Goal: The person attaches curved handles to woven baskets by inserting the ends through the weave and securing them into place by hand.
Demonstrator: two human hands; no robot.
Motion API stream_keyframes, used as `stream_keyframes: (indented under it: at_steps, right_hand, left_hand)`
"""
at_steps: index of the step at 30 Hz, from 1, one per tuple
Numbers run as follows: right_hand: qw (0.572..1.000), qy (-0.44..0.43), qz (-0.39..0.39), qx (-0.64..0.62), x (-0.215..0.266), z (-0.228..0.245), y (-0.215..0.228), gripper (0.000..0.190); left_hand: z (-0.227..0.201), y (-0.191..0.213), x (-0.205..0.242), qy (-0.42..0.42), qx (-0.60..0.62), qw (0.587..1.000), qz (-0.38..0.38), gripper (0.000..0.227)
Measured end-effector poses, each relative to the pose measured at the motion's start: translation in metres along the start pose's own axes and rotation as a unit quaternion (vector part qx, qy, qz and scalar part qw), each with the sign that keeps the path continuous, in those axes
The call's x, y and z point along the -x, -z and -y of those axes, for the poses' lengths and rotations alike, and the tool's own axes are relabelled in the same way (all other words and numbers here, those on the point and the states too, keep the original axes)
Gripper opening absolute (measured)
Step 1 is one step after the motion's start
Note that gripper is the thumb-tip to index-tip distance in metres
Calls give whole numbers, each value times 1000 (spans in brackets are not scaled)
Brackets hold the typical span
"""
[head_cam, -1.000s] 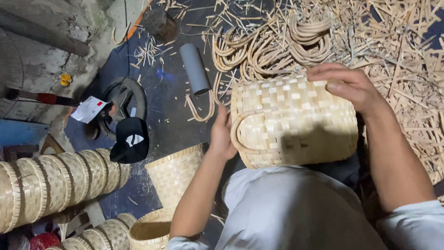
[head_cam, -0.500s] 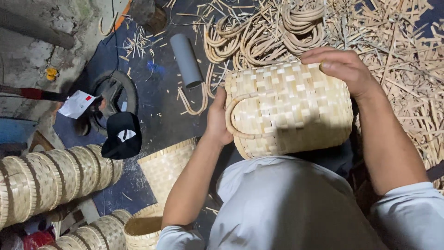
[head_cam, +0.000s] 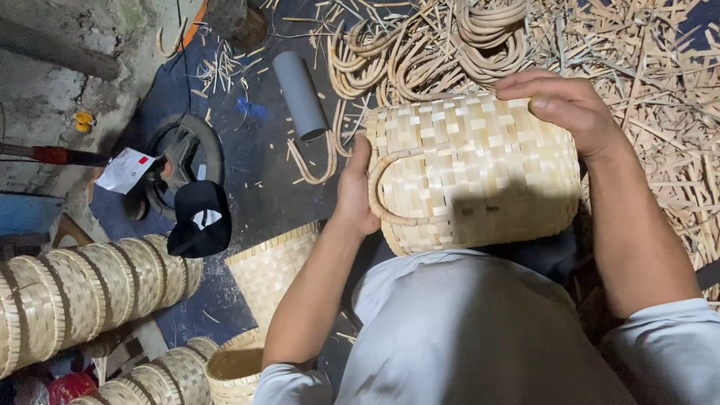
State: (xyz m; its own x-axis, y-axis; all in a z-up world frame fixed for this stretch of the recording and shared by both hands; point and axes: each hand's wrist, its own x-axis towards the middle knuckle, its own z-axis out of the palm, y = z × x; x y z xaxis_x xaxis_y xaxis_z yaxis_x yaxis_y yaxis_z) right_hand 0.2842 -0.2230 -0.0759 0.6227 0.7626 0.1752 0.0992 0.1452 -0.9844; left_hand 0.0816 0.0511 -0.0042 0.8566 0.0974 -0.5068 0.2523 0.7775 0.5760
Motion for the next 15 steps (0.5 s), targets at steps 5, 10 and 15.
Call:
stream_keyframes:
  at_steps: [5, 10, 15]
  right_hand:
    - [1000, -8, -8, -24, 3, 3, -2, 44]
    - [1000, -4, -13, -10, 7, 5, -4, 46]
    - [1000, 13, -11, 13, 12, 9, -5, 47]
  left_hand:
    - [2, 1, 1, 7, -15, 1000, 0, 68]
    - [3, 4, 3, 19, -21, 1000, 3, 69]
    - [8, 3, 8, 13, -13, 1000, 8, 70]
